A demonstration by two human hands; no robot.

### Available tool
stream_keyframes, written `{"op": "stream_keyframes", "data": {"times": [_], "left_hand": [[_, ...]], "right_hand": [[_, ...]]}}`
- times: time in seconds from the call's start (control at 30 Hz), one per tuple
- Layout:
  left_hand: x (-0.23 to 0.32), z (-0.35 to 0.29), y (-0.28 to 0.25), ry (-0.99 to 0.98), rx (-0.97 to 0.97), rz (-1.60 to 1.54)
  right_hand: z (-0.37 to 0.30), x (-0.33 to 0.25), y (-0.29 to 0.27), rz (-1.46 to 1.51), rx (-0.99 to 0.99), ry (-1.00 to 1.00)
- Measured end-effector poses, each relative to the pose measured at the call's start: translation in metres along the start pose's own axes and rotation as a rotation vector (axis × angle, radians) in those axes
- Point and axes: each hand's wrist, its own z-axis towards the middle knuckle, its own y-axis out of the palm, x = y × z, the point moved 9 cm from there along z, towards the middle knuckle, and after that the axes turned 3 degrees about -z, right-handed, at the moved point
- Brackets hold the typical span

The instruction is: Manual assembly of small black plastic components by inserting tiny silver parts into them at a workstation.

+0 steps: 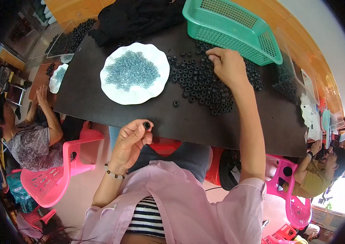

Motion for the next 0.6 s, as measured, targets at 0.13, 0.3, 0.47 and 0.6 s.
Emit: {"op": "stream_keyframes", "data": {"times": [0.13,0.3,0.47,0.6], "left_hand": [[0.003,-0.001,-0.003,0.012,-0.007,0.002],[0.000,0.002,0.003,0.001,-0.046,0.015],[-0.001,0.001,0.002,0.011,-0.057,0.008],[-0.003,0.001,0.000,0.010,-0.048,0.004]], "right_hand": [[0.010,-0.015,-0.001,0.081,-0.019,0.009],[0.004,-0.089,0.015,0.308,-0.071,-0.242],[-0.004,-0.156,0.038,0.300,-0.117,-0.572],[-0.006,-0.183,0.060,0.314,-0.204,-0.618]]}}
